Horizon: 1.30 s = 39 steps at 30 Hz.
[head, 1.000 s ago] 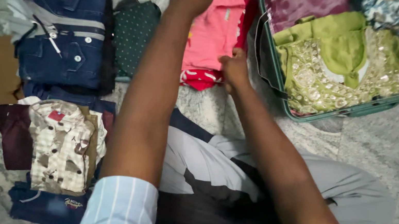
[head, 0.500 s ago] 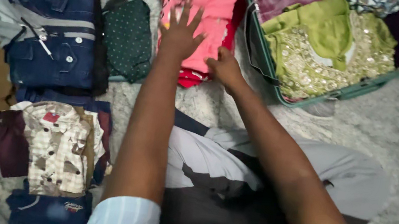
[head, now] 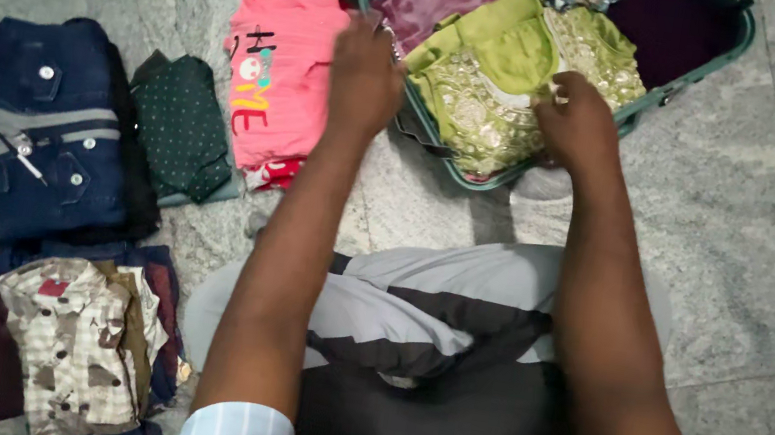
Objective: The person sits on the floor and unpacks various folded clothes from a green suitcase. They remove items one by one, including shirts, dresses, and patterned garments, and place them into a pile on the floor.
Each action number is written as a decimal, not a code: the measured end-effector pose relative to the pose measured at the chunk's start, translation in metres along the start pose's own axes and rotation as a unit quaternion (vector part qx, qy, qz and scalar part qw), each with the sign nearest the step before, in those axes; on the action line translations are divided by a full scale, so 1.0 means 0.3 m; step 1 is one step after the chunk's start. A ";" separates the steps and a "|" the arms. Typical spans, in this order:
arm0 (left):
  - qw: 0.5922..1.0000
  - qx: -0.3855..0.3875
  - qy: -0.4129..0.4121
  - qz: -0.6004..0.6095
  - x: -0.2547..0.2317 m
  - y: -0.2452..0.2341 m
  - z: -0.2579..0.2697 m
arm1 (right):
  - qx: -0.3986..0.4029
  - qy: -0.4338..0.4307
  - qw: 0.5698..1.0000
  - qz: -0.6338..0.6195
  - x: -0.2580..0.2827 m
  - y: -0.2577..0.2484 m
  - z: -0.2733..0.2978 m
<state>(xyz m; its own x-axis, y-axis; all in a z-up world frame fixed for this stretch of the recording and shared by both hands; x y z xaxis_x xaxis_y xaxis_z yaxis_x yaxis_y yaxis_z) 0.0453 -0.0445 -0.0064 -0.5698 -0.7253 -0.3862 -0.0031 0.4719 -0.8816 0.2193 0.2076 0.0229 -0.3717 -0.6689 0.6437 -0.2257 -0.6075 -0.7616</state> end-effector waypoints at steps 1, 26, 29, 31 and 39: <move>0.998 0.022 -0.008 0.050 -0.064 0.027 -0.023 | -0.024 0.032 0.999 0.028 -0.043 -0.029 -0.017; 0.992 0.021 0.104 -0.061 -0.670 0.113 0.120 | 0.003 0.115 0.992 -0.042 -0.101 -0.080 -0.104; 0.998 0.036 0.027 -0.037 -0.479 0.173 -0.001 | -0.010 0.094 0.995 -0.022 -0.126 -0.045 -0.123; 1.000 0.020 -0.004 -0.016 -0.327 0.205 -0.089 | -0.008 0.111 0.994 -0.008 -0.146 -0.026 -0.132; 0.882 0.364 -0.215 0.206 -0.107 0.297 -0.227 | 0.059 0.077 0.995 -0.023 -0.155 0.035 -0.149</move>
<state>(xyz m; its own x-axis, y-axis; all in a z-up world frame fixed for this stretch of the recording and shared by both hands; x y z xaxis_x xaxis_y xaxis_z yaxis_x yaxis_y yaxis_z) 0.0074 0.0549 -0.0541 -0.0334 -0.7644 -0.6439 0.7493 0.4072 -0.5223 0.1939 0.2515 -0.0185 -0.4997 -0.5709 0.6514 -0.1416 -0.6881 -0.7117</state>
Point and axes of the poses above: each hand's wrist, its own z-axis away from the middle knuckle, its own y-axis out of the palm, x = y × z, the point moved 6 cm from there along -z, towards the middle knuckle, and after that the axes turned 7 degrees about -y, right-handed, at the moved point
